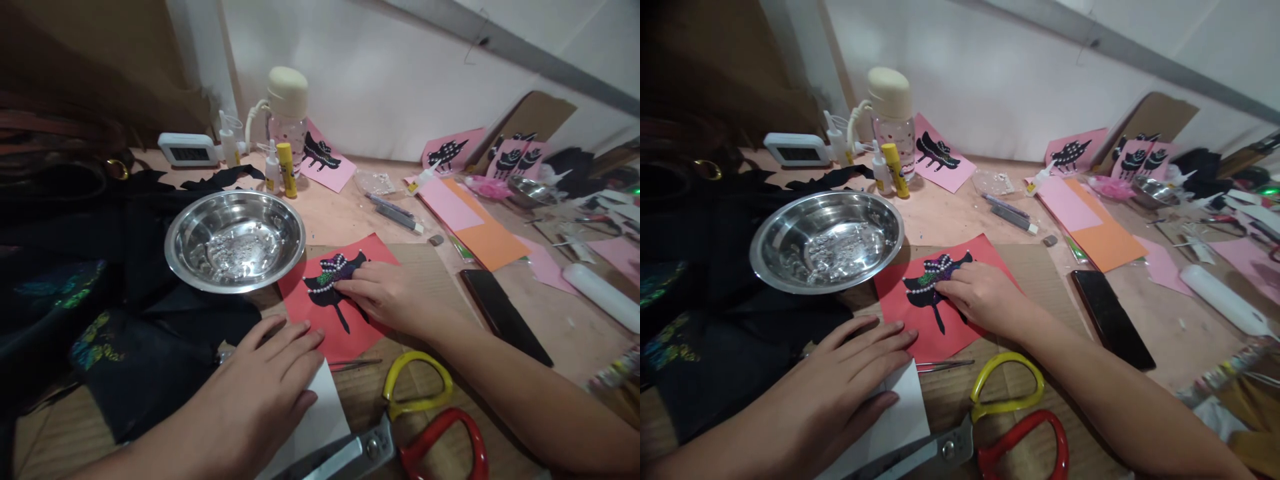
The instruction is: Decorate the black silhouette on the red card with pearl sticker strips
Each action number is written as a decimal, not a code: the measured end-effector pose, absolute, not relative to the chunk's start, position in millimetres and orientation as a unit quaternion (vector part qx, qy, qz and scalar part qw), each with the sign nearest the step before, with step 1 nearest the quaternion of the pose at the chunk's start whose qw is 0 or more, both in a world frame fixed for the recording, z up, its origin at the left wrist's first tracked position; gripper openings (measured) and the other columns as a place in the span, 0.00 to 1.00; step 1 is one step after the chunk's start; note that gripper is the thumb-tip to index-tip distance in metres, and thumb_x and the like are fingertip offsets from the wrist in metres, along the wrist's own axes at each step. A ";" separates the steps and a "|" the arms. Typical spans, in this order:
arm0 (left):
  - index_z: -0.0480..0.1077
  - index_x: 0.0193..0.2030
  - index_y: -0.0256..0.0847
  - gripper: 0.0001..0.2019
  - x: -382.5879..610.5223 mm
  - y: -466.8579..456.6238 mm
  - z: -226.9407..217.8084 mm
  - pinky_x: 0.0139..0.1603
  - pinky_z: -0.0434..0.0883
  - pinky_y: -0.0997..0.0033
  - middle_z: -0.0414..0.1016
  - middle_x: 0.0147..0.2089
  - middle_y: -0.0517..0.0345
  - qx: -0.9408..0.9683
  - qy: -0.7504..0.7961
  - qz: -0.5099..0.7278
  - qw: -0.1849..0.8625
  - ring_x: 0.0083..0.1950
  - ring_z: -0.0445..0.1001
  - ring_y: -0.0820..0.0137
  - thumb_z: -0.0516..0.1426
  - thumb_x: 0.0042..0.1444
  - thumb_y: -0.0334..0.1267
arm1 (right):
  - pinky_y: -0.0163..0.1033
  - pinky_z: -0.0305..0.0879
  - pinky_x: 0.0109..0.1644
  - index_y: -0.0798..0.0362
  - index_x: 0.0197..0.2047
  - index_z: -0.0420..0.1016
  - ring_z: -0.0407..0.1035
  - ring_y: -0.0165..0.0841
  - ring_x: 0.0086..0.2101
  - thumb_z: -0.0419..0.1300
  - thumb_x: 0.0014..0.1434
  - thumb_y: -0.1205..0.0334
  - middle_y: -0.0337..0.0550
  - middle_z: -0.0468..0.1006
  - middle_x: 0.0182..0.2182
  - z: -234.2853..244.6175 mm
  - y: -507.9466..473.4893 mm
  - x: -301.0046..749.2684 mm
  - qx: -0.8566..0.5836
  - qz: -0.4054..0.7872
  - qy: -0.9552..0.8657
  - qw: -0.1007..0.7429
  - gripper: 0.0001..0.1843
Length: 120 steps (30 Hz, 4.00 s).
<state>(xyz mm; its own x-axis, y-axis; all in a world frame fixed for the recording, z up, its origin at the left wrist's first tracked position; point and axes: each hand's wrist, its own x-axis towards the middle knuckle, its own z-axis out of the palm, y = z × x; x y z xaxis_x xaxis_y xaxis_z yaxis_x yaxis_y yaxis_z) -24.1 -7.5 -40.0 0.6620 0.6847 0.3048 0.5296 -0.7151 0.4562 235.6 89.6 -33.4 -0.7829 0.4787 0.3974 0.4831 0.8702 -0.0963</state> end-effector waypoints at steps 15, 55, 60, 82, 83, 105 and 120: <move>0.74 0.50 0.41 0.10 -21.1 -9.0 -42.5 0.66 0.62 0.49 0.81 0.55 0.52 0.906 0.336 0.210 0.147 0.57 0.77 0.60 0.55 0.67 0.38 | 0.38 0.73 0.39 0.52 0.52 0.81 0.76 0.33 0.35 0.54 0.68 0.70 0.46 0.84 0.37 -15.6 81.7 238.2 -0.303 0.063 -0.942 0.130 0.17; 0.69 0.49 0.37 0.25 -79.1 -9.3 -11.7 0.50 0.66 0.60 0.69 0.50 0.49 0.879 0.460 0.018 0.125 0.50 0.67 0.57 0.64 0.56 0.56 | 0.45 0.71 0.43 0.50 0.53 0.73 0.73 0.41 0.42 0.52 0.71 0.63 0.50 0.77 0.45 -15.1 -24.9 229.3 -0.410 0.125 -0.899 0.090 0.12; 0.71 0.40 0.40 0.19 -74.5 -10.2 -12.2 0.46 0.64 0.61 0.70 0.45 0.52 0.867 0.470 0.036 0.165 0.47 0.66 0.57 0.67 0.54 0.52 | 0.45 0.68 0.45 0.54 0.44 0.75 0.70 0.40 0.40 0.52 0.70 0.65 0.49 0.76 0.39 -24.7 -13.7 220.5 -0.416 0.098 -0.901 0.078 0.10; 0.72 0.37 0.42 0.05 -81.9 -2.6 -21.6 0.45 0.61 0.61 0.71 0.40 0.56 0.852 0.434 0.090 0.277 0.43 0.67 0.60 0.58 0.64 0.39 | 0.41 0.55 0.40 0.55 0.45 0.75 0.63 0.38 0.33 0.50 0.70 0.67 0.46 0.76 0.31 -2.5 -9.3 172.5 -0.318 0.072 -0.940 0.101 0.12; 0.72 0.37 0.42 0.05 -82.6 -2.4 -20.8 0.45 0.61 0.61 0.71 0.40 0.56 0.854 0.432 0.091 0.276 0.43 0.67 0.61 0.58 0.64 0.38 | 0.42 0.56 0.41 0.55 0.45 0.75 0.63 0.38 0.34 0.49 0.70 0.68 0.46 0.75 0.31 -5.3 -8.7 173.7 -0.319 0.078 -0.939 0.097 0.12; 0.69 0.37 0.43 0.11 -77.3 -10.2 -16.5 0.43 0.58 0.60 0.70 0.41 0.58 0.830 0.463 0.087 0.297 0.44 0.67 0.60 0.66 0.52 0.42 | 0.36 0.61 0.34 0.50 0.45 0.77 0.71 0.35 0.33 0.55 0.67 0.68 0.42 0.78 0.33 -17.4 -11.7 168.6 -0.329 0.161 -0.929 0.050 0.10; 0.70 0.37 0.41 0.10 -77.2 -10.3 -15.9 0.41 0.59 0.60 0.70 0.41 0.55 0.852 0.454 0.087 0.245 0.43 0.67 0.60 0.65 0.55 0.42 | 0.35 0.59 0.33 0.49 0.45 0.76 0.73 0.33 0.31 0.55 0.66 0.67 0.39 0.78 0.31 -14.0 -10.4 168.6 -0.347 0.145 -0.924 0.069 0.09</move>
<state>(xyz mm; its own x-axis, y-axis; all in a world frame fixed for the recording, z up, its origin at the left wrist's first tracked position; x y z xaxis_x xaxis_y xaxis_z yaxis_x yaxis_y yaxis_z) -77.2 -10.3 -15.9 0.5730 0.8162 -0.0738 0.7307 -0.4680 0.4971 168.6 -10.4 -14.0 -0.7504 0.6605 0.0263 0.6207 0.7177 -0.3158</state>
